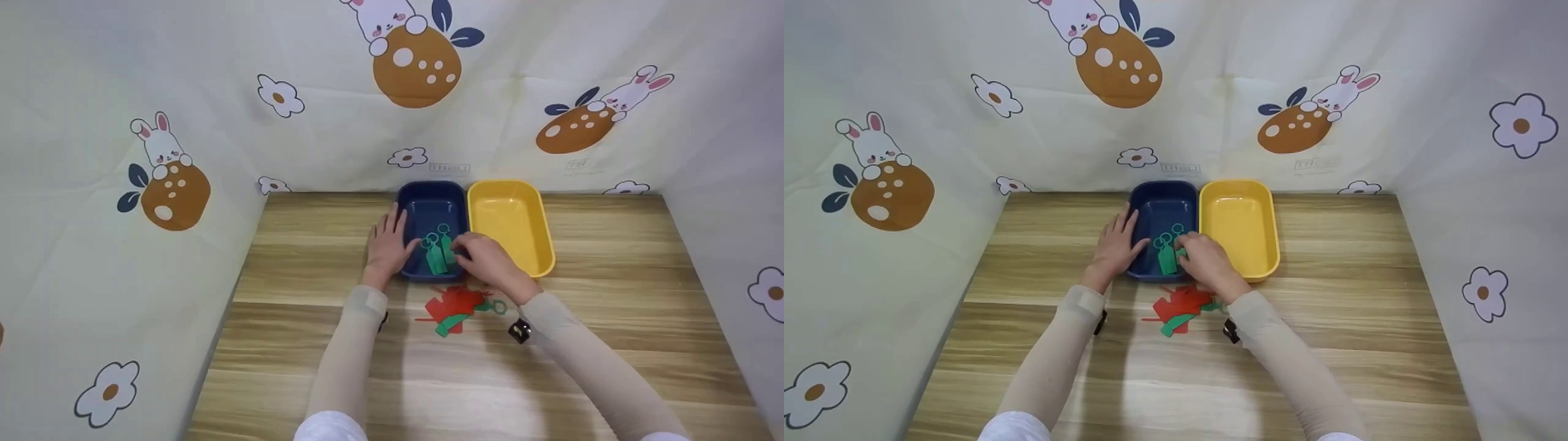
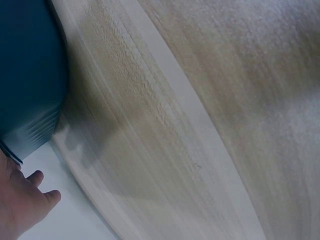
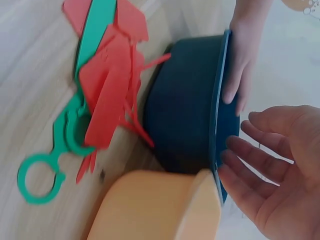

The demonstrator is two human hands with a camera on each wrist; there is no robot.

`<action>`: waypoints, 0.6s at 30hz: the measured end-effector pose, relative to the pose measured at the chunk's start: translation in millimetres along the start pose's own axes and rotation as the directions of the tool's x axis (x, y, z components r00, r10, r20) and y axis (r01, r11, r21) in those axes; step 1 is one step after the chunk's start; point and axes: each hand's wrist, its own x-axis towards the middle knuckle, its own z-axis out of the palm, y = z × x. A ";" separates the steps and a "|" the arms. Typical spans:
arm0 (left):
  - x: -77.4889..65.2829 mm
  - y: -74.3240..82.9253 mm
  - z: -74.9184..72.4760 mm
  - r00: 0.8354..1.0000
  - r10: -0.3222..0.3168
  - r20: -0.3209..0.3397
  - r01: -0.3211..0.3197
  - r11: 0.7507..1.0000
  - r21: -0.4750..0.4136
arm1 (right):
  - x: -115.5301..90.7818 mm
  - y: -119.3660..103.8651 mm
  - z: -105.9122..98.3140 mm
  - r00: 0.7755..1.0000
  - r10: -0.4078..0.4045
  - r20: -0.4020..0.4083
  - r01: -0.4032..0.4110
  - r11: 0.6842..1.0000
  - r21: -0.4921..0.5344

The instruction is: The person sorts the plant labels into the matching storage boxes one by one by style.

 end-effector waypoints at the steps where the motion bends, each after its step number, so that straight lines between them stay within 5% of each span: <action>1: 0.2 0.0 -0.2 1.000 0.001 -0.003 -0.001 1.000 -0.005 | -0.2 2.3 -2.1 1.000 0.012 -0.009 -0.012 1.000 -0.001; 12: -0.4 1.1 -1.5 1.000 -0.006 0.012 0.006 1.000 -0.024 | -1.8 37.1 -14.1 0.991 0.092 -0.100 -0.095 0.995 -0.017; 18: -0.2 2.0 -2.6 1.000 -0.016 0.015 0.017 0.999 -0.034 | -6.1 58.3 -20.7 0.983 0.067 -0.171 -0.078 0.995 -0.060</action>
